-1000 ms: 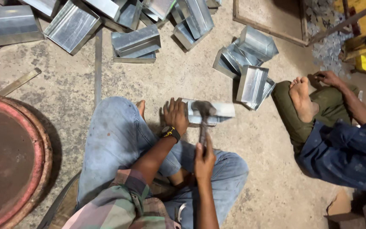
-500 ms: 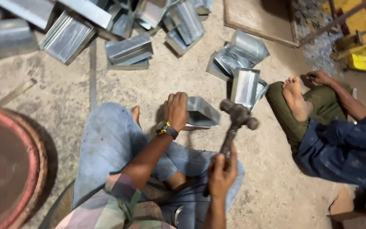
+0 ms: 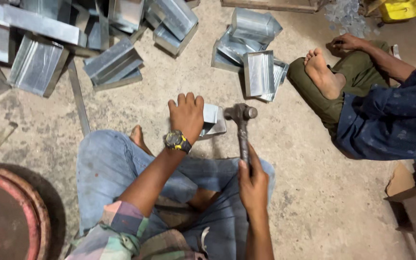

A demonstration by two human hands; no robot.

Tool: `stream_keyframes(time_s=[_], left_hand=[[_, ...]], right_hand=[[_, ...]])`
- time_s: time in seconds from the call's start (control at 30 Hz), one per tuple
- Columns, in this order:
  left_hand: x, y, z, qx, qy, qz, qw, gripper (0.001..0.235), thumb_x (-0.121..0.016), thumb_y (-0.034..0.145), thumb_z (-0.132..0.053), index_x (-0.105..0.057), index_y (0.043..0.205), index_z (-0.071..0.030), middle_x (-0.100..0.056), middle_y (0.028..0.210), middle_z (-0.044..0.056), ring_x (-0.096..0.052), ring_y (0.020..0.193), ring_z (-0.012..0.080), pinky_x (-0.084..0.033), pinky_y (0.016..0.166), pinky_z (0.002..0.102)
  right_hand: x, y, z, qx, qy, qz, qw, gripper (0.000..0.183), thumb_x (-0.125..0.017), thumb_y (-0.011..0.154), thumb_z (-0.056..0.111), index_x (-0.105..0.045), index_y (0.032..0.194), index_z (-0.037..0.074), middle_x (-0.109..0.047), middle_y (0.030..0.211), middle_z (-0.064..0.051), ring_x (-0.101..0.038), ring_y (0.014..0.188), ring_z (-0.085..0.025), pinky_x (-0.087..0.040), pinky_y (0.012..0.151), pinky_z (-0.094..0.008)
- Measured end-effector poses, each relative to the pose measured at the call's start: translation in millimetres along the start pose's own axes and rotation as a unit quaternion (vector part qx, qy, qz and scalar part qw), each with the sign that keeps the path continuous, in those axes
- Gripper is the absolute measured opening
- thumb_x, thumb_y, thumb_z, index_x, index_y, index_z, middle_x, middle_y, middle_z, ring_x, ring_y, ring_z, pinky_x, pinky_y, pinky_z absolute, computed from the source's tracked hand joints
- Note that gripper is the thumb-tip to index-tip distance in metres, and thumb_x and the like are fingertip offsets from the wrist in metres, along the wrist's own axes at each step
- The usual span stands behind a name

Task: The person uses a hammer to fold and secure the seams of small rectangular metal boxes, handling them one at a time and placing the finished pieces in a pile on the floor.

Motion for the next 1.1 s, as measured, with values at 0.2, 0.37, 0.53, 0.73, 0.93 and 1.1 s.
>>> stream_keyframes(time_s=[0.2, 0.37, 0.53, 0.73, 0.93, 1.1], left_hand=[[6, 1, -3, 0.003, 0.019, 0.008, 1.000, 0.009, -0.057, 0.089, -0.020, -0.062, 0.096, -0.016, -0.060, 0.094, 0.004, -0.057, 0.095, 0.0250, -0.042, 0.079, 0.047], [8, 3, 4, -0.010, -0.046, 0.066, 0.997, 0.022, -0.065, 0.084, -0.011, -0.063, 0.106, -0.011, -0.063, 0.107, 0.010, -0.058, 0.105, 0.0312, -0.045, 0.083, 0.050], [-11, -32, 62, 0.113, -0.345, -0.095, 0.927, 0.068, -0.070, 0.066, -0.002, -0.052, 0.132, 0.003, -0.055, 0.131, 0.030, -0.050, 0.124, 0.0474, -0.045, 0.099, 0.049], [-108, -57, 68, 0.121, -0.415, 0.039, 0.901, 0.052, -0.059, 0.085, 0.002, -0.050, 0.136, -0.005, -0.063, 0.123, 0.028, -0.060, 0.115, 0.0464, -0.050, 0.096, 0.053], [-138, -62, 59, 0.137, -0.415, 0.064, 0.897, 0.043, -0.058, 0.086, 0.000, -0.051, 0.127, -0.006, -0.066, 0.114, 0.027, -0.062, 0.106, 0.0488, -0.050, 0.087, 0.055], [-123, -55, 61, 0.137, -0.400, 0.051, 0.905, 0.046, -0.062, 0.082, -0.001, -0.050, 0.126, -0.004, -0.065, 0.112, 0.027, -0.063, 0.100, 0.0484, -0.050, 0.084, 0.056]], right_hand=[[0, -8, -5, 0.025, 0.055, -0.025, 0.998, 0.051, -0.059, 0.100, 0.012, -0.051, 0.150, 0.008, -0.054, 0.066, -0.002, -0.049, 0.057, -0.009, -0.043, 0.052, -0.027], [-7, 1, 1, 0.029, -0.010, 0.022, 0.999, 0.049, -0.061, 0.100, 0.012, -0.055, 0.148, 0.011, -0.059, 0.067, 0.000, -0.050, 0.056, -0.006, -0.042, 0.051, -0.026], [22, 8, 22, 0.027, 0.168, -0.017, 0.985, 0.054, -0.056, 0.102, 0.013, -0.045, 0.154, 0.009, -0.054, 0.068, 0.002, -0.047, 0.055, -0.005, -0.039, 0.047, -0.024], [7, 25, 37, 0.046, 0.148, -0.017, 0.988, 0.055, -0.051, 0.104, 0.011, -0.039, 0.158, 0.008, -0.051, 0.065, 0.003, -0.045, 0.054, -0.004, -0.039, 0.050, -0.022], [6, 17, 16, -0.025, 0.103, 0.035, 0.994, 0.054, -0.054, 0.101, 0.010, -0.048, 0.155, 0.011, -0.049, 0.064, 0.002, -0.043, 0.055, -0.006, -0.040, 0.050, -0.025], [-14, 13, 1, 0.022, 0.065, 0.021, 0.997, 0.055, -0.055, 0.102, 0.011, -0.045, 0.156, 0.015, -0.052, 0.065, 0.002, -0.046, 0.055, -0.006, -0.040, 0.050, -0.023]])
Point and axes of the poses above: each hand's wrist, its own y-axis towards the middle knuckle, its own x-axis out of the back of the hand, z = x × y, the point moved 4 cm from there along y, towards the middle knuckle
